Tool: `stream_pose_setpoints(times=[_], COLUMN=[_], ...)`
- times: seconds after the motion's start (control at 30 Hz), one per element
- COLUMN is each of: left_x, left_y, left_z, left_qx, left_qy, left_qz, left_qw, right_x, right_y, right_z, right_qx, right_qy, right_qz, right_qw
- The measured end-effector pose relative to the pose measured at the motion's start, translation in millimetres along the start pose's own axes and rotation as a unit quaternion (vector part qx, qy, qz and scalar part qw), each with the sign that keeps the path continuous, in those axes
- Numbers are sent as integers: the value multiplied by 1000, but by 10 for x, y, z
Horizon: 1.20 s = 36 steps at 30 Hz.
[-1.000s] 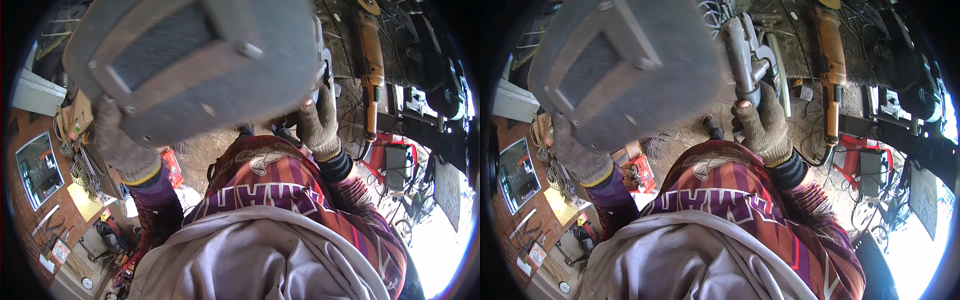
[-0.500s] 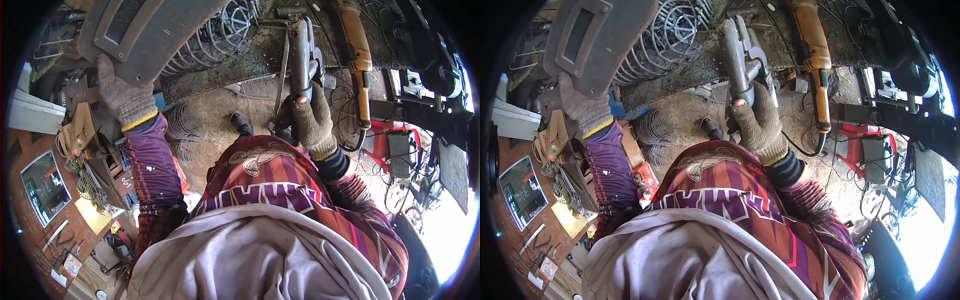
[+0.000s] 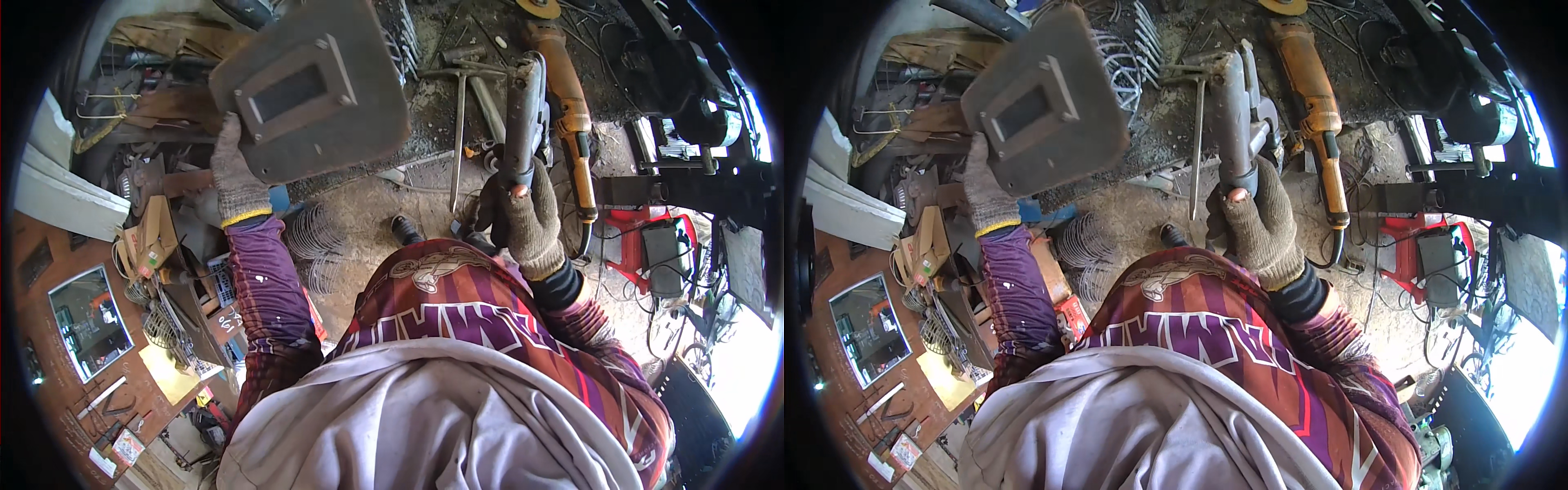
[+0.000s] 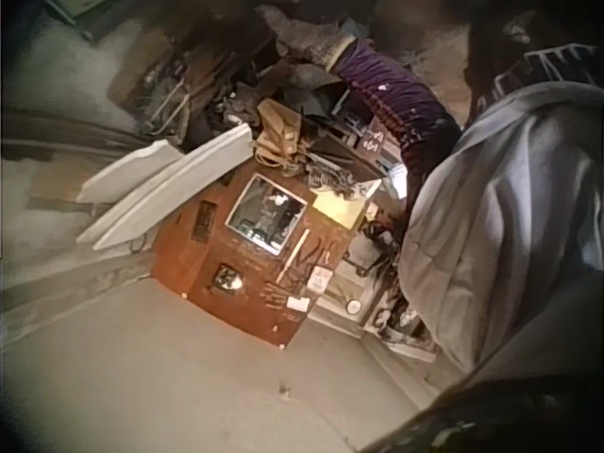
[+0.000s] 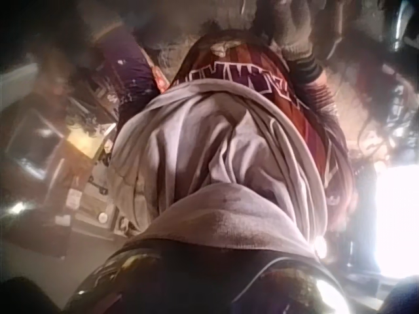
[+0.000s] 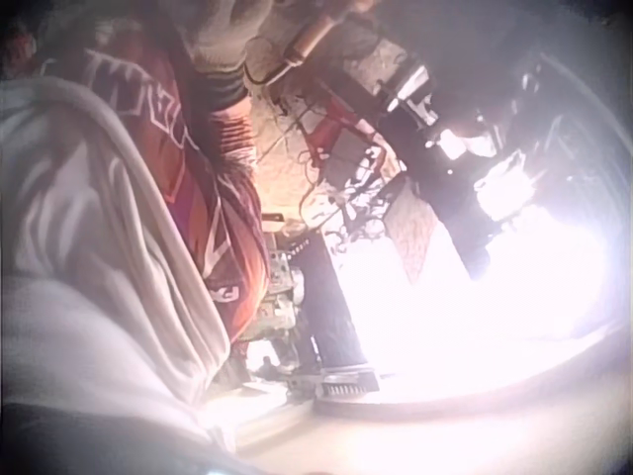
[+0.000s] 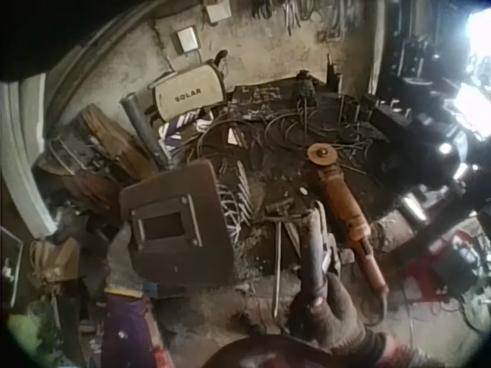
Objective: The person positions a wire basket on a workbench, then uses a welding torch and a handheld welding mask to weld different parts of the basket.
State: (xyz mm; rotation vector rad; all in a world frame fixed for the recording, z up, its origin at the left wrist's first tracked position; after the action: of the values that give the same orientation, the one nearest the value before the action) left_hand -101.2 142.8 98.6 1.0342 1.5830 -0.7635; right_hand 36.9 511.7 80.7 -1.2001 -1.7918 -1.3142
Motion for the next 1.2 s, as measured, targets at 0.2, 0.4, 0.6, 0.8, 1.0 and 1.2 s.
stream_pose_setpoints(times=[0.2,0.4,0.6,0.8,1.0,1.2], left_x=[201,27,6,37,481,947], left_y=[-277,-625,-1611,-1867,-2048,-2006], left_z=[102,-51,272,156,611,1002], left_qx=[84,93,259,288,304,235], left_qy=[57,162,103,-96,-292,-62], left_qz=[43,69,-9,-98,-195,-43], left_qw=[994,980,960,948,886,969], right_x=[-8,34,17,-5,-38,4], right_y=[12,119,146,148,76,116], right_z=[-5,51,20,25,41,58], right_qx=[-37,-26,-27,-50,-52,-59], right_qy=[9,-12,-27,-44,-48,-36], right_qz=[35,26,21,12,20,3], right_qw=[999,999,999,998,997,998])
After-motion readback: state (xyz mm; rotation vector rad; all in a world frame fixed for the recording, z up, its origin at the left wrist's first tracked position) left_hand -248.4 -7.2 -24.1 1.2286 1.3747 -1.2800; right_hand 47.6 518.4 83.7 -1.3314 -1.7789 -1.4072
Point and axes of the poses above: each hand's wrist, its own y-axis away from the middle knuckle, its own z-axis out of the back of the hand, x = y × z, the point moved 3 cm from there along -y, towards the middle knuckle, and after that the axes turned 14 degrees about -z, right-handed, at the moved point
